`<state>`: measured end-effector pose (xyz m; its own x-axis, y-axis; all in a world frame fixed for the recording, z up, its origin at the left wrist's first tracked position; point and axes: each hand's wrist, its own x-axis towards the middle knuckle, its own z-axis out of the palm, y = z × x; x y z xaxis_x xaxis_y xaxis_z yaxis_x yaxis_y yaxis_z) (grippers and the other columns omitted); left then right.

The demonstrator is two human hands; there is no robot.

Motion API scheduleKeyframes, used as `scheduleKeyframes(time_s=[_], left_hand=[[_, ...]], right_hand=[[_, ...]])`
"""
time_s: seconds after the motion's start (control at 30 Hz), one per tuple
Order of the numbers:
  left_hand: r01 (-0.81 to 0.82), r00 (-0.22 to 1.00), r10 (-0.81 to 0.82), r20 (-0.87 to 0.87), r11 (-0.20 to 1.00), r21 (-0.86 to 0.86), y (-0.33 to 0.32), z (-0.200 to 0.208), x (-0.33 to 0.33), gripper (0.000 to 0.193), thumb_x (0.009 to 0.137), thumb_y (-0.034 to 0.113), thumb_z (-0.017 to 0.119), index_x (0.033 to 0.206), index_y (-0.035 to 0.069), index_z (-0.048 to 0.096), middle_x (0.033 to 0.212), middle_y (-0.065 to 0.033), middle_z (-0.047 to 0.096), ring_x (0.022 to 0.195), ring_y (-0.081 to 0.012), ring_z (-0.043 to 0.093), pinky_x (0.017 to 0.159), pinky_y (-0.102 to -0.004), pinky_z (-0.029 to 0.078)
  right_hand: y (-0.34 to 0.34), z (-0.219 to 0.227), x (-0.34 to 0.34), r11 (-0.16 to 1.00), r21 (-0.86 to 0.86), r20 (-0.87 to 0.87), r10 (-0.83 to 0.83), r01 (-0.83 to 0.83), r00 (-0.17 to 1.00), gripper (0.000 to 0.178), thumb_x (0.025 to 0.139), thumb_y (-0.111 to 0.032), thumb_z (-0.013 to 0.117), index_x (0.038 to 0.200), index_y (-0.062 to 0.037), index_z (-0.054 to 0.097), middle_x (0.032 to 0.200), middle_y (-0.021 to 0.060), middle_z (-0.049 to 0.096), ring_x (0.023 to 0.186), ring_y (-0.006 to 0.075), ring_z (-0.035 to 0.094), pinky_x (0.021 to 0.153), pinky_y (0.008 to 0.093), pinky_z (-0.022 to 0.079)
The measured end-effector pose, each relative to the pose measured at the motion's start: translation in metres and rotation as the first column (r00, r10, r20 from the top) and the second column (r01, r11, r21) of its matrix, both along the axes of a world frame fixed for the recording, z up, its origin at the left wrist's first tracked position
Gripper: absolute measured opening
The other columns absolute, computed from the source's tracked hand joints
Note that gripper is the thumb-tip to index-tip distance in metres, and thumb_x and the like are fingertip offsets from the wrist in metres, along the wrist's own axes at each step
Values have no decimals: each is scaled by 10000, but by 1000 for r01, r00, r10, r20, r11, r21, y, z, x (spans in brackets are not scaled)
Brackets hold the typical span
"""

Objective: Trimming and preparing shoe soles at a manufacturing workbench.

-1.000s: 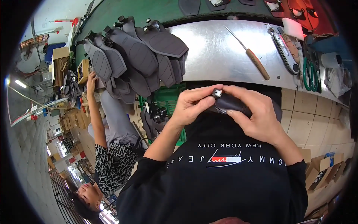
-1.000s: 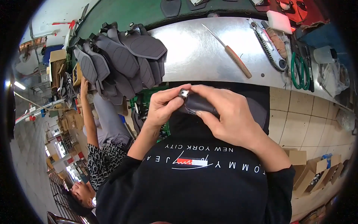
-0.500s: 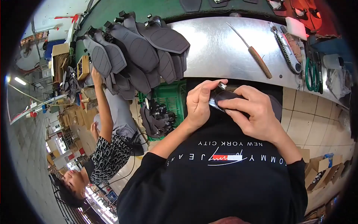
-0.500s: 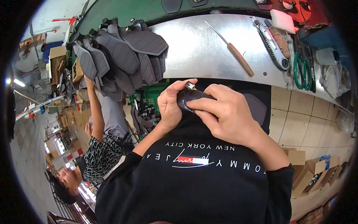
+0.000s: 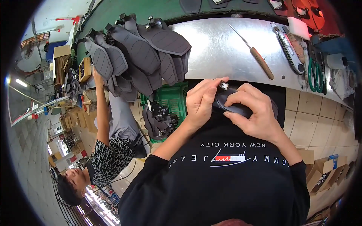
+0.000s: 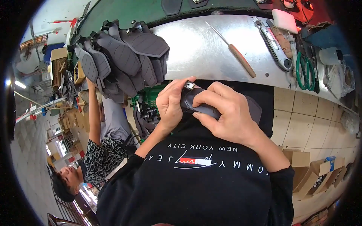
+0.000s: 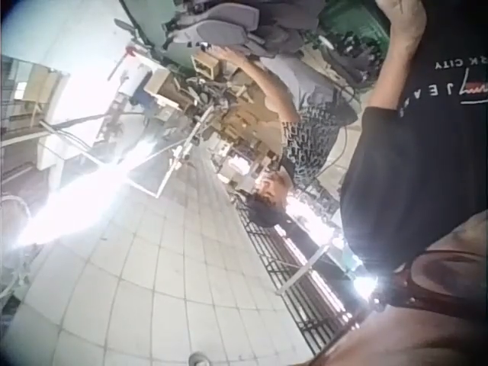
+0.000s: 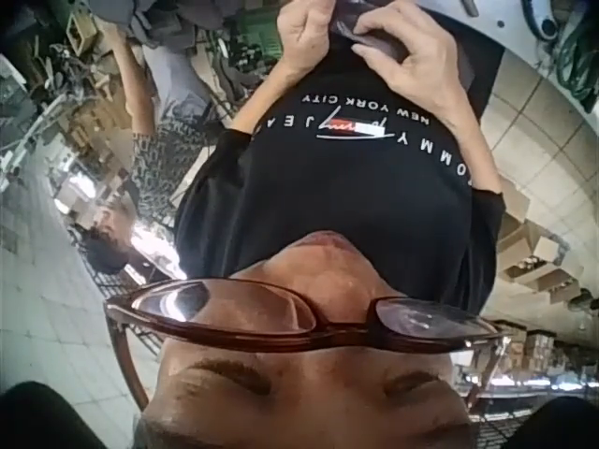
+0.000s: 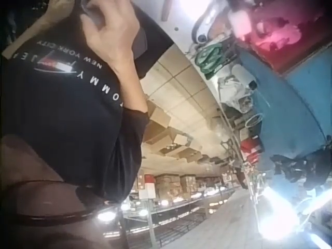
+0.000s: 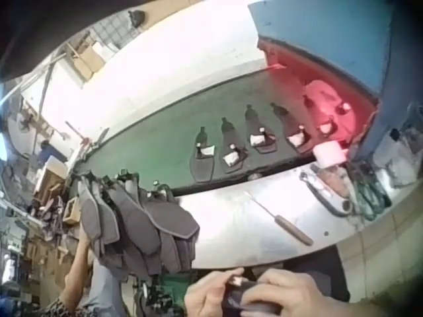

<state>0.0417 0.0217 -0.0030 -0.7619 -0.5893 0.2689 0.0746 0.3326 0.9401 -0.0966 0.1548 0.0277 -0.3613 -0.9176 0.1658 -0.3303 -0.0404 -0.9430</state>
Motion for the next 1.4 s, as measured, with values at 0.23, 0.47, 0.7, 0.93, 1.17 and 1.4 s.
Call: scheduleKeyframes(time_s=[0.23,0.47,0.7,0.93,1.17,1.4], left_hand=[[-146,989,133,67,794,590,20,10,-3,389,1053,236,404,1158,-73,615,987,-119,673,856,-158,625,798,-271,494],[-117,992,40,116,590,799,10,26,-4,369,1053,292,407,1233,11,565,978,-27,627,827,-69,568,775,-210,461],[-150,957,-77,280,696,702,-3,20,3,278,1030,263,473,1045,49,650,756,41,586,611,-9,503,495,-170,402],[-108,919,-107,380,858,502,4,25,0,282,1029,258,458,1020,40,637,703,45,549,555,-6,466,439,-179,360],[-68,934,-155,322,808,586,7,29,4,169,953,136,605,1061,9,635,806,8,622,687,-57,579,635,-218,500],[-138,932,-137,335,721,679,4,21,4,166,920,110,651,1046,2,651,858,-32,662,707,-73,613,625,-215,515]], right_hand=[[-5,-11,5,964,-256,-221,-124,65,967,228,642,-85,773,847,-100,677,793,85,562,671,260,574,587,348,459],[-4,-8,2,981,-168,-342,-151,97,927,283,721,-69,750,990,-69,663,849,93,623,670,257,592,620,360,466],[-4,-14,1,986,-122,-307,-150,117,940,176,741,-58,752,785,-54,581,647,77,584,566,259,576,522,357,440],[-6,-16,8,971,-171,-308,-215,168,927,181,729,-54,752,743,-60,572,638,75,576,565,259,573,522,355,437],[-1,-16,1,990,-59,-279,-141,130,950,190,731,-36,756,782,-46,574,649,81,586,573,257,589,526,341,442],[0,-11,-5,989,101,-97,-99,109,990,171,776,-62,753,874,-19,620,744,90,663,653,202,669,584,276,497]])
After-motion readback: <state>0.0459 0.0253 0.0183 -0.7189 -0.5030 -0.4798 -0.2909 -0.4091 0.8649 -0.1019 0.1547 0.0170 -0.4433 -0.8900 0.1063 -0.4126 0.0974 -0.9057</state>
